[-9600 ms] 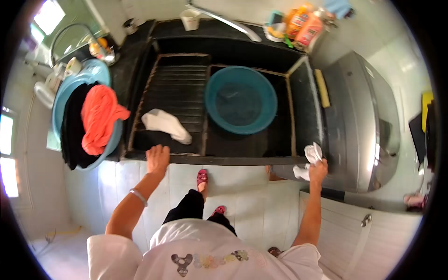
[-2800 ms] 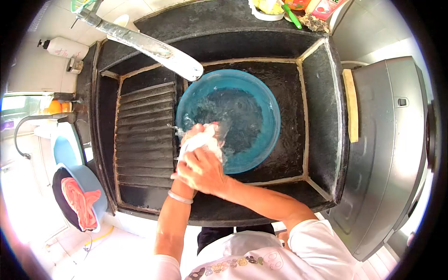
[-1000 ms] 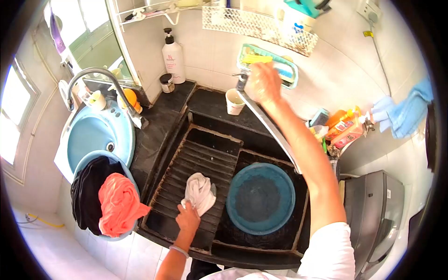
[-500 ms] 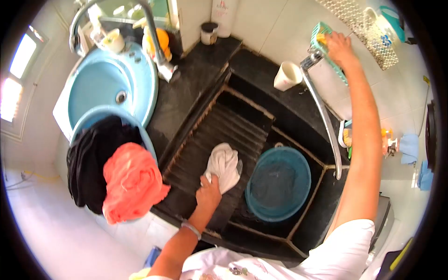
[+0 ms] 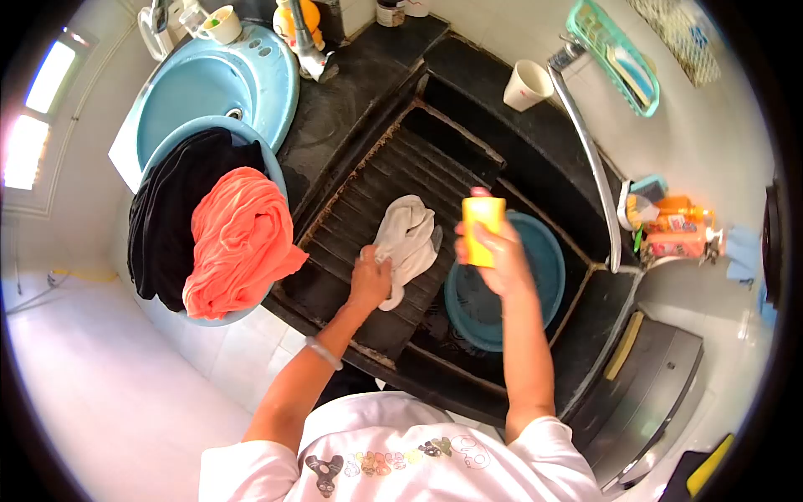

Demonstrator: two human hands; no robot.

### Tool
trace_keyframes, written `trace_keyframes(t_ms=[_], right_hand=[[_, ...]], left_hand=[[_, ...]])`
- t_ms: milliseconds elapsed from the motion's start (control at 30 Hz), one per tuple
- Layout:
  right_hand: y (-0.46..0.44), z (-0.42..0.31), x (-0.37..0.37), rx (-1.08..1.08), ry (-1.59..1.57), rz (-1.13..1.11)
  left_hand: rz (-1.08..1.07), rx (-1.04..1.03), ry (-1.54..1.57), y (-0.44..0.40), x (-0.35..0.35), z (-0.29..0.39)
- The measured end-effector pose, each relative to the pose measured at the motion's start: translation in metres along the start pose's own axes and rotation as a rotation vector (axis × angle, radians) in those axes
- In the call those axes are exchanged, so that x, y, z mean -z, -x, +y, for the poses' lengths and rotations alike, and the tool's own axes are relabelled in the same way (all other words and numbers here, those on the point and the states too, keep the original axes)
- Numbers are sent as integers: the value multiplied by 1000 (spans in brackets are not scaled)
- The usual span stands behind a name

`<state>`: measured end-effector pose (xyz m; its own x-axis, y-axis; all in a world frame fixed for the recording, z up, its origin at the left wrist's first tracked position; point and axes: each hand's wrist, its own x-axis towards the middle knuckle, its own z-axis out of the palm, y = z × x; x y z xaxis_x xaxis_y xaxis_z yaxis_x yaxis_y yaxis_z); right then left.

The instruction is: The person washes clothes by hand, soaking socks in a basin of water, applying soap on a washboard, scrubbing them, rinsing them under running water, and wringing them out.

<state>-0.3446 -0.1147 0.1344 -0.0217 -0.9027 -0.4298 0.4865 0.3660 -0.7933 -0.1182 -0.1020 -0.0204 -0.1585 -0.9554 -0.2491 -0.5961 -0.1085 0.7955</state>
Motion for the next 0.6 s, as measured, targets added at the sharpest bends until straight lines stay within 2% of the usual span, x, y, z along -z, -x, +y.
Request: trace_keyframes(t_ms=[33,100,133,167,233,267,300,333,367,400,467,500,567,600], right_hand=[[-15,22,-6,-39,-12,29],[-46,51,0,20,413,150],[-53,54,-5,65,464,193],[-57,58,-11,107,518,239],[-70,82,-21,607,988,355],[-57,87,-33,459,960,344],[-53,101,-44,558,1076,357],[-52,109,-52,588,1248,241],[-58,136,-64,363,1149,295],[-66,158,-56,624,1366,133],[-104,187,-35,899,1668,138],[-139,182,-24,902,1764,312],[-177,145,-5,475,1542,436],[-193,144,11,422,1430,449]], left_hand=[[-4,-28,39,7,12,8],[-18,-76,116,26,44,35],[-9,-65,29,34,46,32],[34,-66,-275,46,46,34],[126,-88,-875,65,54,68],[252,-299,-898,63,55,58],[213,-322,-886,63,53,47],[179,-344,-873,62,50,35],[151,-364,-860,60,47,23],[62,-335,-894,59,40,10],[52,-385,-853,53,40,2],[45,-392,-831,56,40,0],[65,-357,-825,55,45,10],[59,-338,-801,56,51,18]])
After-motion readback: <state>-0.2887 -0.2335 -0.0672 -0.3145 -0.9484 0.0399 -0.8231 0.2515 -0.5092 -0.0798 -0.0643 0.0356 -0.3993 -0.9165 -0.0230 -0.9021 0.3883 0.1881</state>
